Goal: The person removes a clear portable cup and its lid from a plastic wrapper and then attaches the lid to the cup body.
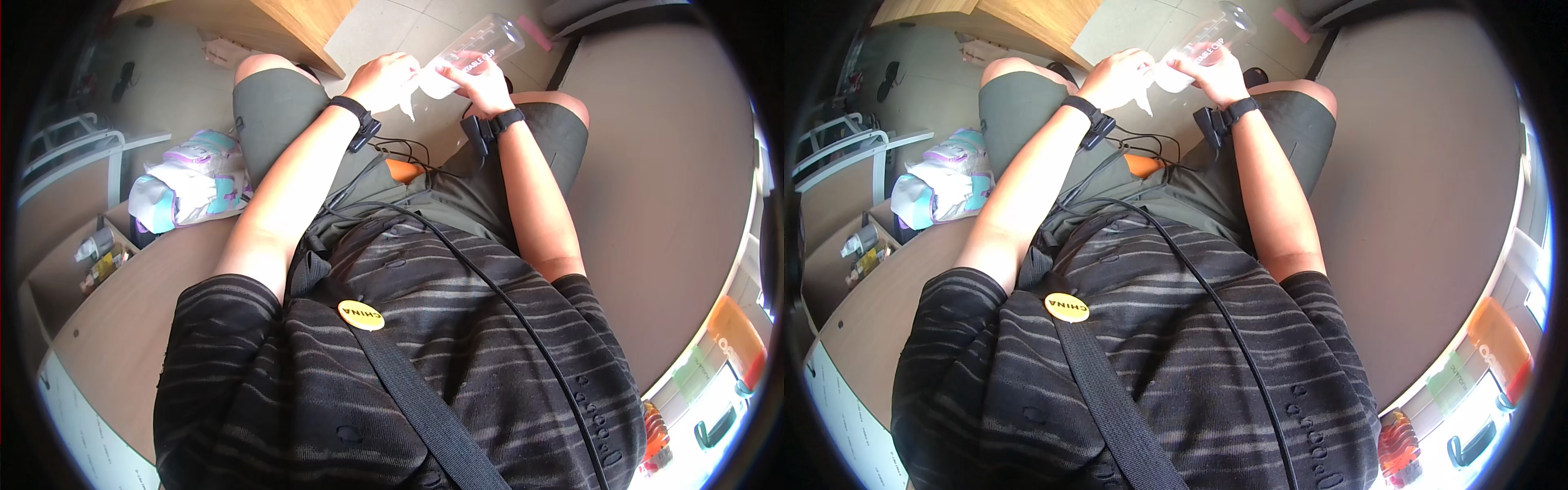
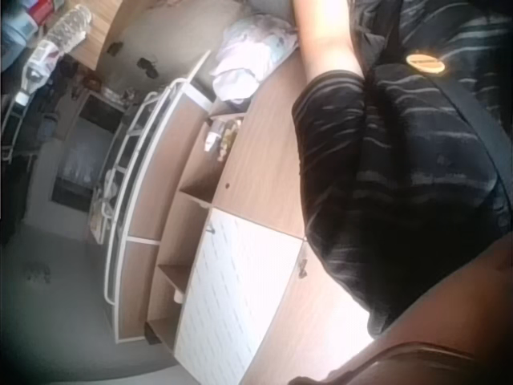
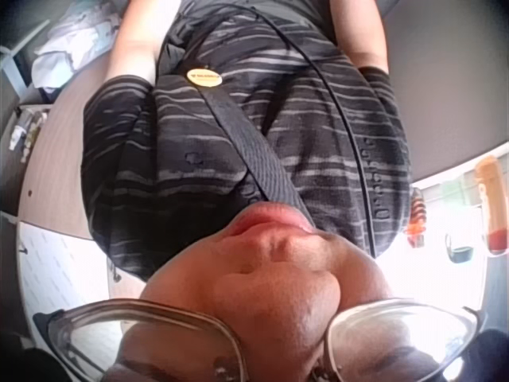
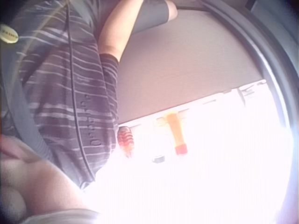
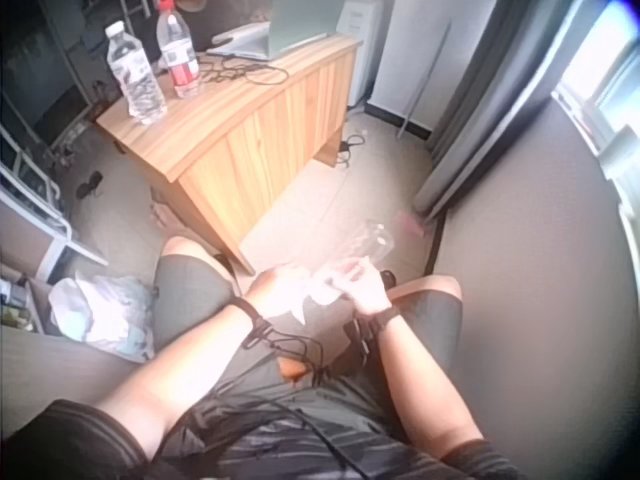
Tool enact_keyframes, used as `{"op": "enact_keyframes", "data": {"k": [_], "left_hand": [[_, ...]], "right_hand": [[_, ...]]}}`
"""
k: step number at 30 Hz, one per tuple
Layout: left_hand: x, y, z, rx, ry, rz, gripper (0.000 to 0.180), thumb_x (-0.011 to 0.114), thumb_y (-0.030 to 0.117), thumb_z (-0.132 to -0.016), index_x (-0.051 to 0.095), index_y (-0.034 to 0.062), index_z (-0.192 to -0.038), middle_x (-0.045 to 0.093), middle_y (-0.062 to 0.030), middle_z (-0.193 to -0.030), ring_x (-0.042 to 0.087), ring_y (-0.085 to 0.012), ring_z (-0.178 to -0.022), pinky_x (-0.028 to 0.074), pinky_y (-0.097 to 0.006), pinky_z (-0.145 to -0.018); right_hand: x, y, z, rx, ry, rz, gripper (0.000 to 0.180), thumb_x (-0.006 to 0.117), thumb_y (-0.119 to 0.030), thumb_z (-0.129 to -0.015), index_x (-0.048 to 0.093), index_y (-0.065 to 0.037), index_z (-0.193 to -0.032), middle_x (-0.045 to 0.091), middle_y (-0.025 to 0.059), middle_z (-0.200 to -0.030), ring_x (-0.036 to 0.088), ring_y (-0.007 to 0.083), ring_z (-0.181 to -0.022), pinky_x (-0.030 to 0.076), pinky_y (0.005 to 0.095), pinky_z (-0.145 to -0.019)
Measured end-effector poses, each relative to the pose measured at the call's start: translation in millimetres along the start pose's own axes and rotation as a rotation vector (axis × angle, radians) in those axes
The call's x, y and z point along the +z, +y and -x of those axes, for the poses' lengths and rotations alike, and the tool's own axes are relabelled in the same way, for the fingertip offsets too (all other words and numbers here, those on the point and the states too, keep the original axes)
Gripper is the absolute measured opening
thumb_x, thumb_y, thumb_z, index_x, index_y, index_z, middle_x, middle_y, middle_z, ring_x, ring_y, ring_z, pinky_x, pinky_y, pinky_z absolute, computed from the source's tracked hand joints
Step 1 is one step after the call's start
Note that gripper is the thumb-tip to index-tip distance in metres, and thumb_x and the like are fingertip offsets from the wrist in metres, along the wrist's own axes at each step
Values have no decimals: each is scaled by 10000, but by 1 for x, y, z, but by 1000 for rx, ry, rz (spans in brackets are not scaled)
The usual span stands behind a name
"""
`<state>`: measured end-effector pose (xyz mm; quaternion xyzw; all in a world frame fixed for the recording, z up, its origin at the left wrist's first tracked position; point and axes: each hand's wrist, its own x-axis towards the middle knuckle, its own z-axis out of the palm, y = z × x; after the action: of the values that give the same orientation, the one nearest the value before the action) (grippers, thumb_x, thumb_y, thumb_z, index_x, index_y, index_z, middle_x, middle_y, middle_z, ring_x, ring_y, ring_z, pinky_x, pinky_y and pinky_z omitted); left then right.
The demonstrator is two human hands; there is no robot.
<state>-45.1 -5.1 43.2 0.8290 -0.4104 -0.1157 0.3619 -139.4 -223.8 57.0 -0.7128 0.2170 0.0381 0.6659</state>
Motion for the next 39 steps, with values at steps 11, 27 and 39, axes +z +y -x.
{"op": "enact_keyframes", "data": {"k": [11,27,39], "left_hand": [[10,-4,-5,-146,-29,417,146,678,156,-1015,695,16,-1053,710,-48,-908,667,-115,-834,549,-296,-771],[7,-6,-12,-203,315,725,145,656,101,-1029,695,32,-1151,709,-17,-950,658,-77,-819,550,-238,-764],[7,4,-5,-144,51,434,147,726,42,-946,714,19,-1090,669,-8,-876,630,-66,-815,544,-238,-745]], "right_hand": [[-25,-12,-5,88,187,-618,494,774,-361,-915,610,-40,-1254,714,109,-1156,721,238,-1054,638,427,-848],[-10,-5,-6,120,12,-438,570,827,-222,-891,528,-64,-1350,655,62,-1220,674,189,-1114,625,368,-852],[-24,-9,-4,62,-5,-711,347,697,-258,-985,610,-67,-1261,707,109,-1197,695,232,-1154,623,427,-921]]}}
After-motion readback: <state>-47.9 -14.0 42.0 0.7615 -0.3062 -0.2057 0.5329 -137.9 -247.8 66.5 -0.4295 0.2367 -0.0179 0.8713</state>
